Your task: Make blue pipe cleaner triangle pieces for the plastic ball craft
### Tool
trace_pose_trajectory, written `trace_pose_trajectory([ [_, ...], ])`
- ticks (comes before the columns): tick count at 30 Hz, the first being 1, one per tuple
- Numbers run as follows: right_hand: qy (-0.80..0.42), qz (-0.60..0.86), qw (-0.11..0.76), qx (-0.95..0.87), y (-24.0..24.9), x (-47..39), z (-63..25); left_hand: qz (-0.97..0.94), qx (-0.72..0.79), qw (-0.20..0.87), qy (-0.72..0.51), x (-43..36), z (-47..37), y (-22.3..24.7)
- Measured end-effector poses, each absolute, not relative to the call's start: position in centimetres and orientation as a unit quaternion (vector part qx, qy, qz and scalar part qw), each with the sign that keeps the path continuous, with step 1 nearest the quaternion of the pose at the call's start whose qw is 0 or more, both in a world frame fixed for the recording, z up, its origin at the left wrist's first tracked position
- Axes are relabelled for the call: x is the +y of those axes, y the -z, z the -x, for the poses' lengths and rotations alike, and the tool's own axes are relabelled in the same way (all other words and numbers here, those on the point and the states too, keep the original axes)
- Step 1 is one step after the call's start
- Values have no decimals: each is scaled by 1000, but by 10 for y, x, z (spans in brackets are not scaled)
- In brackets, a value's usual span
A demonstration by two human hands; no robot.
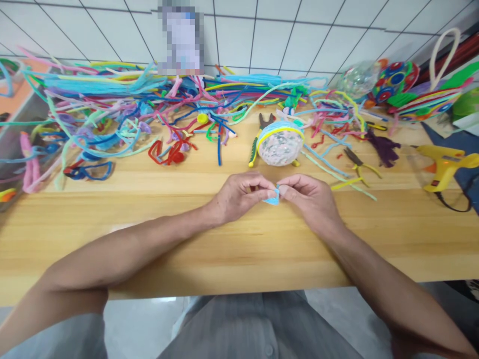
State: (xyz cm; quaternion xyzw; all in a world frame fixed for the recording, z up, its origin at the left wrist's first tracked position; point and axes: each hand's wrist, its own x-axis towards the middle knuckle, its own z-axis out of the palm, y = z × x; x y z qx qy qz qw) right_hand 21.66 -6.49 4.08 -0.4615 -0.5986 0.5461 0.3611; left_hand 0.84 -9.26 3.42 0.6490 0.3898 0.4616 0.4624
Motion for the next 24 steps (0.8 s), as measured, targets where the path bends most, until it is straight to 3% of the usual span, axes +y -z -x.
trace_pose_trajectory([
  [13, -447, 451, 411, -654, -40, -73, -212, -619, 448, 397, -508, -97, -16, -35],
  [24, -377, 436, 405, -710, -38, -79, -212, -600, 445, 434, -504, -95, -15, -34],
])
